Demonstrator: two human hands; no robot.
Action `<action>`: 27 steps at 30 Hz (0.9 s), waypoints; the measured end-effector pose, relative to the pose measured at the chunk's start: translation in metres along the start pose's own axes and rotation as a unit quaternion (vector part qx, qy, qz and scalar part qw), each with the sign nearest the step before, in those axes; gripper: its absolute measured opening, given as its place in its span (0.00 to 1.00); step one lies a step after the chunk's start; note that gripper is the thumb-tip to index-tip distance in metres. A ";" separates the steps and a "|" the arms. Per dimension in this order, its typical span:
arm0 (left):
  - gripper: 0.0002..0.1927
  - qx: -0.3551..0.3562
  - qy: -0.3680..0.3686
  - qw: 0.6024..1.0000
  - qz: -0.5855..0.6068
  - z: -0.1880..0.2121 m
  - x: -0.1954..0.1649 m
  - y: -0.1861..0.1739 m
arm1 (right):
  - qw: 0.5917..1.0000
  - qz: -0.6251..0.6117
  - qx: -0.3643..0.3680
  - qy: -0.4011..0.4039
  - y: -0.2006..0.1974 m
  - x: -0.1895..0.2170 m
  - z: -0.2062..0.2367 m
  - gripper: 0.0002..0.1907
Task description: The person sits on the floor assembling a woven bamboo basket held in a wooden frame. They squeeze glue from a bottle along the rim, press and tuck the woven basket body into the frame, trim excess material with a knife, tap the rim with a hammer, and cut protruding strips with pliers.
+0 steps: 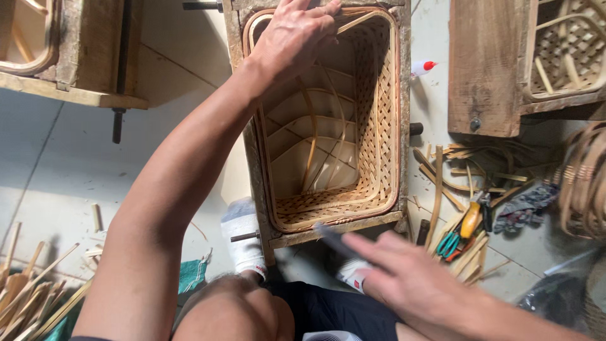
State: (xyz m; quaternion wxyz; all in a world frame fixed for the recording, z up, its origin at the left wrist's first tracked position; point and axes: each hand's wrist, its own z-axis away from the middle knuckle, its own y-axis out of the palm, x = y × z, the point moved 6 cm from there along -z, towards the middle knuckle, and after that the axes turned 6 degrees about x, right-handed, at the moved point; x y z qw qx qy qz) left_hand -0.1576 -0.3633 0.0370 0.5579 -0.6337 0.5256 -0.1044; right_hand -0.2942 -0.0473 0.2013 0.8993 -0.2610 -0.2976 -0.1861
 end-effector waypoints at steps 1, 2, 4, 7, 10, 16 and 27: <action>0.10 -0.011 0.003 1.000 0.004 -0.001 0.000 0.000 | 1.000 0.012 0.015 0.006 0.017 0.010 -0.014 0.28; 0.10 -0.021 0.001 1.000 0.006 -0.001 0.002 -0.002 | 0.999 0.023 0.034 0.009 0.032 0.015 -0.028 0.26; 0.10 -0.016 0.002 1.000 0.013 -0.006 0.003 0.000 | 0.997 0.019 0.049 0.054 0.049 0.013 -0.040 0.28; 0.09 0.007 -0.014 1.000 0.026 -0.011 0.006 0.002 | 0.997 0.028 0.037 0.060 0.061 0.011 -0.049 0.26; 0.08 -0.031 0.003 1.000 0.003 -0.013 0.000 -0.004 | 0.996 0.044 0.029 0.071 0.063 0.012 -0.050 0.25; 0.09 -0.034 -0.005 0.999 -0.014 -0.016 -0.003 -0.013 | 0.997 0.025 0.004 0.074 0.070 0.026 -0.051 0.25; 0.06 -0.010 -0.001 1.000 -0.006 -0.017 0.000 -0.003 | 0.992 0.024 -0.107 0.057 0.098 0.022 -0.032 0.26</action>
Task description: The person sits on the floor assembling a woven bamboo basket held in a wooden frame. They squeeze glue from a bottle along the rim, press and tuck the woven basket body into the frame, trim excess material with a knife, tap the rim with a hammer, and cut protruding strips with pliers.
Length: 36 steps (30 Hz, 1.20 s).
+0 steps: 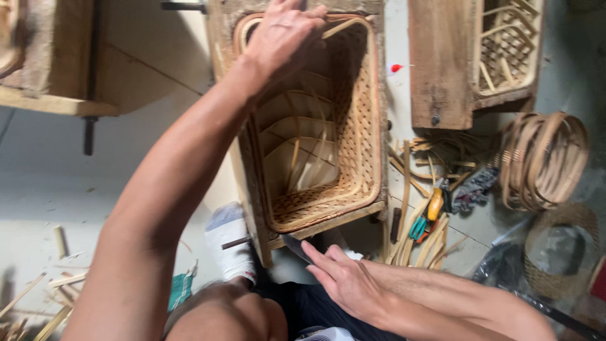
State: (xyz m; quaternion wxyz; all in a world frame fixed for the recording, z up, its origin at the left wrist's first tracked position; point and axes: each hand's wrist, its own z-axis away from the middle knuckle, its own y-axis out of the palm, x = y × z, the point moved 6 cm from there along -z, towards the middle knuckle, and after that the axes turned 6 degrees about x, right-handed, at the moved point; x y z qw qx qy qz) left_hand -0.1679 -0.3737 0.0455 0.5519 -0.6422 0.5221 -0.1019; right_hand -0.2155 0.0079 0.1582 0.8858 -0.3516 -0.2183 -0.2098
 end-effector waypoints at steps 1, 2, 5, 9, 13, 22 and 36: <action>0.06 0.008 0.000 1.000 0.007 0.002 0.001 -0.002 | 1.000 0.002 -0.001 -0.011 0.001 0.002 0.001 0.26; 0.05 0.016 -0.002 1.000 0.013 0.003 0.001 -0.003 | 1.000 0.004 -0.007 -0.011 0.001 0.002 0.000 0.26; 0.08 -0.044 0.034 0.998 -0.029 0.008 -0.009 -0.018 | 1.000 0.000 0.022 -0.003 -0.002 0.003 0.002 0.27; 0.10 -0.014 0.032 0.998 -0.051 0.008 -0.012 -0.021 | 0.995 -0.011 0.094 -0.044 -0.030 0.002 0.019 0.27; 0.11 0.027 -0.013 1.000 -0.005 0.008 -0.007 -0.016 | 0.980 0.112 0.133 0.093 -0.093 -0.049 0.033 0.29; 0.11 -0.006 0.029 1.000 0.000 0.013 -0.015 -0.029 | 0.931 0.348 0.093 0.053 -0.150 -0.121 0.039 0.33; 0.04 -0.003 0.020 1.000 0.008 0.010 -0.026 -0.042 | 0.950 0.310 -0.003 -0.029 -0.131 -0.127 0.027 0.32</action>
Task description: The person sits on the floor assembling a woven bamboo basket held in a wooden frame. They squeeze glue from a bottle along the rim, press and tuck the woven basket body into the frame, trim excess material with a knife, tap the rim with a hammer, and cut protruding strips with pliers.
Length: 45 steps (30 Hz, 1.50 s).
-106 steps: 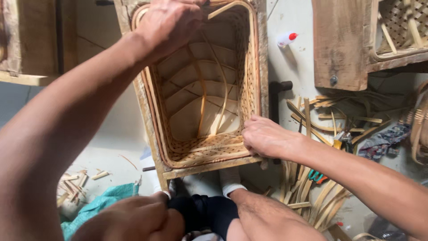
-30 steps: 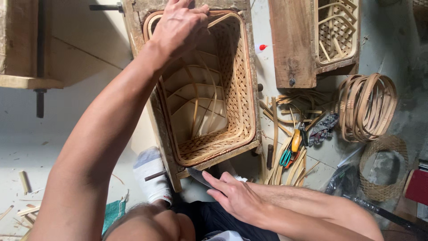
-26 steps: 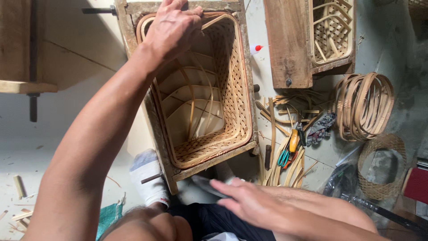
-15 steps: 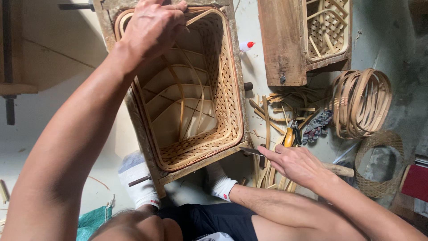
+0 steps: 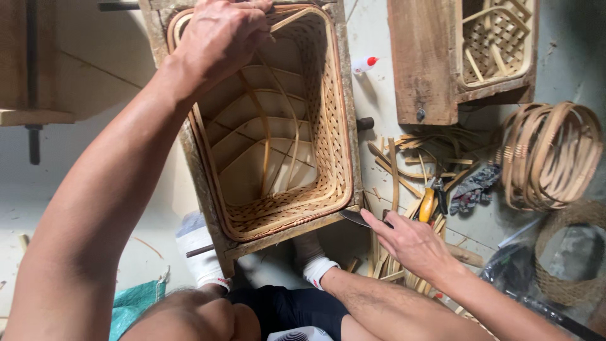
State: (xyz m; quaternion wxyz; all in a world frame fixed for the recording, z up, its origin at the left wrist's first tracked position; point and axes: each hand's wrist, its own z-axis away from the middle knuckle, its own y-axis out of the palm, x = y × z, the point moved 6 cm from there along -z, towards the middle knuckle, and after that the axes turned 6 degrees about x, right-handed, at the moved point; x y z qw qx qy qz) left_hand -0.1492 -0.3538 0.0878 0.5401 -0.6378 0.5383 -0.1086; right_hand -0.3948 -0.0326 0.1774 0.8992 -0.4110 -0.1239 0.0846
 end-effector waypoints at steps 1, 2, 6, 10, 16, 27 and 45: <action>0.04 0.003 0.000 1.000 0.001 0.000 0.000 0.001 | 1.000 -0.003 0.009 0.002 -0.001 0.002 -0.001 0.32; 0.04 0.005 0.003 1.000 0.003 0.000 0.000 0.002 | 1.000 -0.007 0.017 0.007 -0.003 0.003 -0.002 0.31; 0.04 -0.015 -0.008 0.998 0.057 0.005 0.007 0.005 | 0.985 -0.026 0.104 0.132 -0.011 -0.020 0.015 0.30; 0.05 0.006 -0.021 0.998 0.067 0.004 0.012 0.011 | 0.969 -0.048 -0.045 0.238 -0.002 -0.070 0.033 0.26; 0.09 -0.010 -0.005 1.000 0.013 -0.004 0.010 0.012 | 0.921 -0.099 -0.154 0.345 0.101 -0.144 0.012 0.26; 0.08 -0.008 -0.021 1.000 0.015 0.001 0.020 0.026 | 0.891 -0.397 -0.081 -0.203 0.009 0.082 -0.122 0.13; 0.09 0.024 -0.069 0.997 -0.027 0.013 0.033 0.045 | 0.897 -0.400 0.008 -0.185 0.049 0.140 -0.160 0.07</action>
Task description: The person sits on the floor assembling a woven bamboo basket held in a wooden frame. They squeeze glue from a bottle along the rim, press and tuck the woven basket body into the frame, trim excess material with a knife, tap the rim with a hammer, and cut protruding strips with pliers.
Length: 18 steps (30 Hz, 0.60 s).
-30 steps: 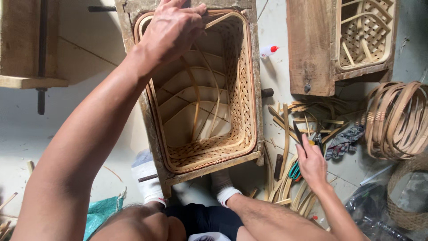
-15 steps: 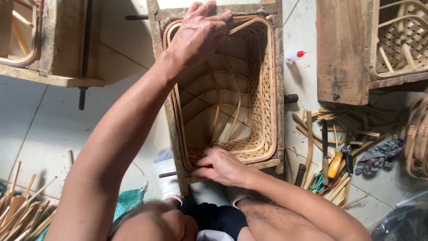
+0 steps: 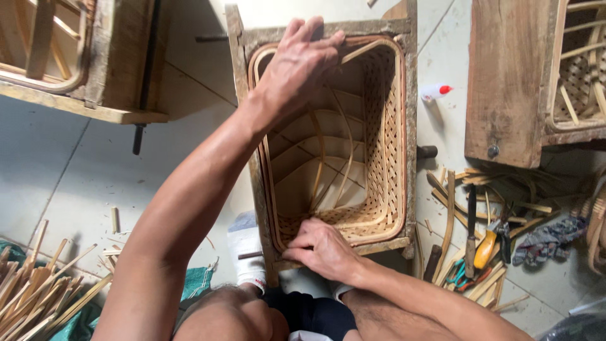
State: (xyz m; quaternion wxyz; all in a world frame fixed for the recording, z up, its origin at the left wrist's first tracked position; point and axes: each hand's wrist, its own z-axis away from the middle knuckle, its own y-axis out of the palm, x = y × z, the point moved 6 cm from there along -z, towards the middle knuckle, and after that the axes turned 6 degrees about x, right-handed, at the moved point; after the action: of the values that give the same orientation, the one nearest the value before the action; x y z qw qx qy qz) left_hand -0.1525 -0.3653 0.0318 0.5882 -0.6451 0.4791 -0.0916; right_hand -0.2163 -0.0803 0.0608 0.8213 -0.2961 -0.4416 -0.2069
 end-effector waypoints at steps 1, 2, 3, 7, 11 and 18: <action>0.10 0.000 -0.005 1.000 -0.009 0.005 0.000 0.001 | 1.000 -0.003 0.009 0.002 0.000 0.001 0.001 0.07; 0.11 -0.003 -0.009 1.000 -0.020 0.008 0.001 0.000 | 1.000 -0.004 0.015 0.002 -0.001 0.003 0.001 0.07; 0.09 -0.011 -0.012 0.999 -0.035 0.011 0.002 -0.001 | 1.000 -0.005 0.022 0.004 -0.002 0.005 0.000 0.07; 0.01 -0.021 -0.025 0.993 -0.113 0.015 0.000 -0.005 | 0.997 0.039 0.052 -0.032 -0.020 0.022 -0.006 0.16; 0.09 0.001 -0.026 0.997 -0.071 0.015 -0.001 -0.010 | 0.997 0.071 0.030 -0.020 -0.079 0.032 -0.003 0.27; 0.09 -0.017 -0.001 0.999 -0.040 0.017 -0.007 -0.030 | 0.944 -0.216 0.021 0.248 -0.152 -0.007 -0.052 0.22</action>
State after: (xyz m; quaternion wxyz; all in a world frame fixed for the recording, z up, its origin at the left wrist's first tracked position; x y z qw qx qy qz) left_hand -0.1291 -0.3533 0.0557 0.5734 -0.6738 0.4539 -0.1056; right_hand -0.2796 -0.2269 0.0780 0.8465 -0.1157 -0.2818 -0.4366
